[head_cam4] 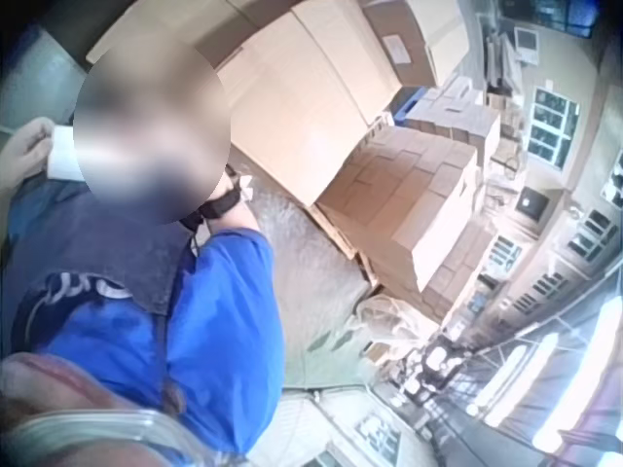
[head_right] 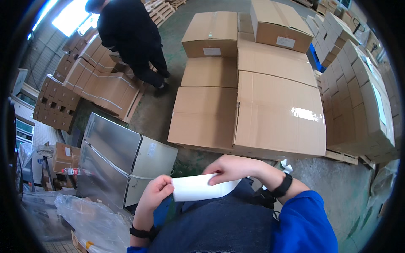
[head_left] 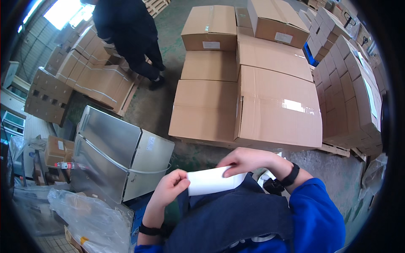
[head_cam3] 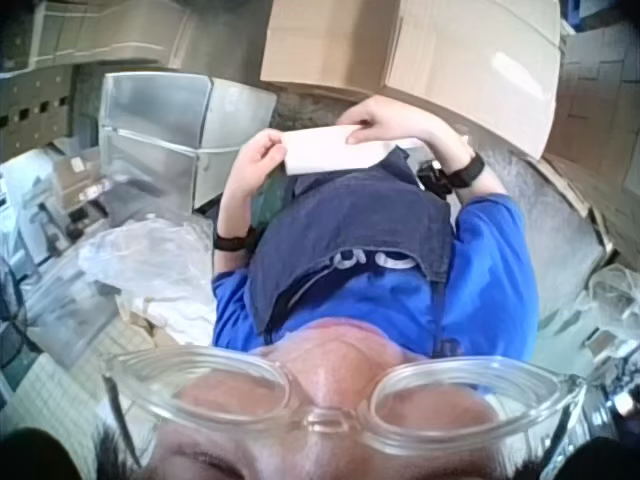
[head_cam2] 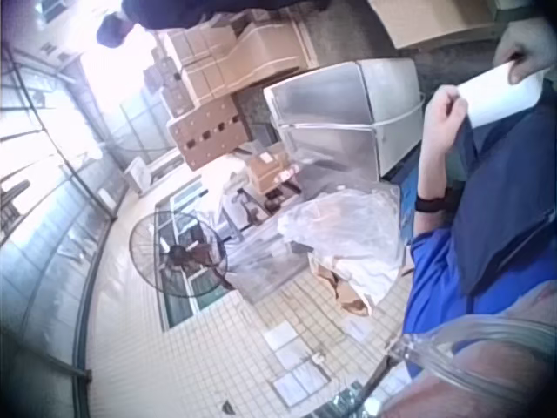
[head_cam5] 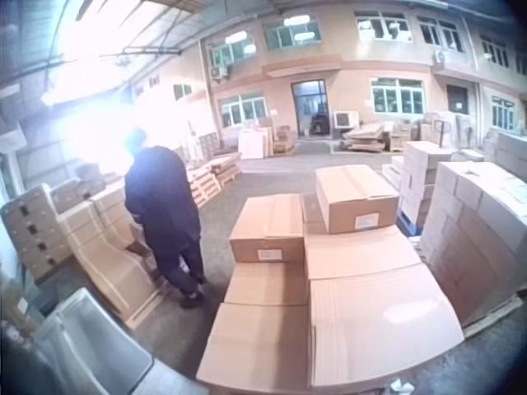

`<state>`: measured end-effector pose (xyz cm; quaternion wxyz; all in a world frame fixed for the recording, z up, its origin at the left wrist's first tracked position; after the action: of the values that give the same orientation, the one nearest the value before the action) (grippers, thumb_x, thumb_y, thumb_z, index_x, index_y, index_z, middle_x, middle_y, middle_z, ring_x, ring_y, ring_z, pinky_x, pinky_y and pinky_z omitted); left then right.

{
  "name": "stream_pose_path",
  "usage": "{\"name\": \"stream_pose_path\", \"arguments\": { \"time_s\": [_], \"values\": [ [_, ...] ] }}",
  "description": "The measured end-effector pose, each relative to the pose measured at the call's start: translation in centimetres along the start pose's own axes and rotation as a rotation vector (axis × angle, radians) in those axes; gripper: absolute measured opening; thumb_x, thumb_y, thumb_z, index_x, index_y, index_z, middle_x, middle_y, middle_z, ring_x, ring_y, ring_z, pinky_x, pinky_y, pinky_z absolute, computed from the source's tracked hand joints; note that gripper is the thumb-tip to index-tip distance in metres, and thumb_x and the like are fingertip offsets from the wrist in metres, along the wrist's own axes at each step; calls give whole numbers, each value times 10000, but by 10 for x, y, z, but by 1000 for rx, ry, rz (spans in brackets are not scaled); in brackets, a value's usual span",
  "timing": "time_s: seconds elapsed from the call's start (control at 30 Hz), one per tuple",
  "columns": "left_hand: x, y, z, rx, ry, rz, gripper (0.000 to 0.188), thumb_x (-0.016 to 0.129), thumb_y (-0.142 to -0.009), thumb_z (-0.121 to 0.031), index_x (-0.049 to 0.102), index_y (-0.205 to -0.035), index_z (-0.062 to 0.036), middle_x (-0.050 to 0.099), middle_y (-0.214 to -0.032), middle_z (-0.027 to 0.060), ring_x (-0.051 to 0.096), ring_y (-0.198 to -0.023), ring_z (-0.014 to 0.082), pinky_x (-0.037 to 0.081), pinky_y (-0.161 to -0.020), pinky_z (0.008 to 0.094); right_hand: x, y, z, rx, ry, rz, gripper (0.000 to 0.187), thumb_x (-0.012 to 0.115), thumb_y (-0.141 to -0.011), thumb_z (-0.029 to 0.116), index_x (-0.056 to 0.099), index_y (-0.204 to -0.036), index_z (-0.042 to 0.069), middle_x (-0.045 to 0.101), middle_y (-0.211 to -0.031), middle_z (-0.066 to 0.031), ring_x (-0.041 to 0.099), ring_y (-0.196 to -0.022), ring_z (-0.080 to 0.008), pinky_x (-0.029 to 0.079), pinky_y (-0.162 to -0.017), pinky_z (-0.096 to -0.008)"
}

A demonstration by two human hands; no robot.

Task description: Apply adhesive labels to cardboard boxes and organize them on pallets.

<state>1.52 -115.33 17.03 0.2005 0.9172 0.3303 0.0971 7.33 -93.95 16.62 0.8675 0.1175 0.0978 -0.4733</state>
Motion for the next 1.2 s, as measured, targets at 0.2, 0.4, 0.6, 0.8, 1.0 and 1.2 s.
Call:
{"name": "stream_pose_path", "arguments": {
  "time_s": [0.2, 0.4, 0.6, 0.8, 1.0, 1.2],
  "values": [
    [-55, -40, 9, 20, -48, 67, 190, 513, -856, -73, 507, -1031, 1, 566, -863, 42, 551, -809, 91, 445, -727, 216, -21, 101, -75, 774, 145, -318, 247, 603, -762, 246, 613, -911, 49, 620, -777, -109, 583, -719, -216, 458, -654, -330],
    [-157, -50, 37, 0, 94, 5, 193, 503, -859, -68, 503, -1040, 0, 568, -862, 50, 543, -817, 108, 440, -765, 241, -106, 269, 59, 1122, 908, -1263, 117, 559, -784, 137, 593, -841, 40, 604, -758, -92, 588, -734, -182, 453, -634, -321],
    [-216, -67, 25, -9, -7, -36, 206, 499, -869, -84, 492, -1055, 3, 565, -880, 56, 540, -837, 109, 432, -777, 238, -104, 153, 108, 507, 458, -1666, 53, 558, -829, 101, 559, -877, 80, 487, -800, 14, 481, -772, -100, 380, -709, -207],
    [-286, -30, -94, 441, -213, -327, 228, 519, -810, 13, 517, -1037, -8, 568, -836, 51, 533, -754, 96, 435, -720, 232, -49, 76, 45, 986, 543, -1265, 81, 637, -727, 74, 595, -697, 12, 512, -589, 22, 453, -511, -86, 339, -491, -228],
    [-241, 81, -239, 1404, -388, -171, 227, 522, -808, -79, 535, -1032, -51, 522, -865, 61, 480, -825, 167, 361, -770, 321, -82, 62, 15, 143, -531, -1597, 84, 557, -852, 145, 565, -875, 64, 539, -641, 15, 457, -502, -44, 329, -431, -166],
    [-187, 100, -279, 1859, -688, -334, 389, 493, -865, -134, 419, -1232, -238, 550, -968, -12, 508, -797, 113, 382, -740, 299, -140, 44, 4, 352, -456, -1509, 102, 539, -864, 194, 530, -883, 94, 582, -702, -8, 502, -528, -58, 362, -473, -162]
  ]
}}
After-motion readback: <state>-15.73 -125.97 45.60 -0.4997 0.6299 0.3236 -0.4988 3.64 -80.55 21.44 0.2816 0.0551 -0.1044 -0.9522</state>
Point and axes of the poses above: each hand's wrist, its own y-axis away from the middle knuckle, its own x-axis out of the palm, z = x × y, the point moved 5 cm from there along -y, towards the middle knuckle
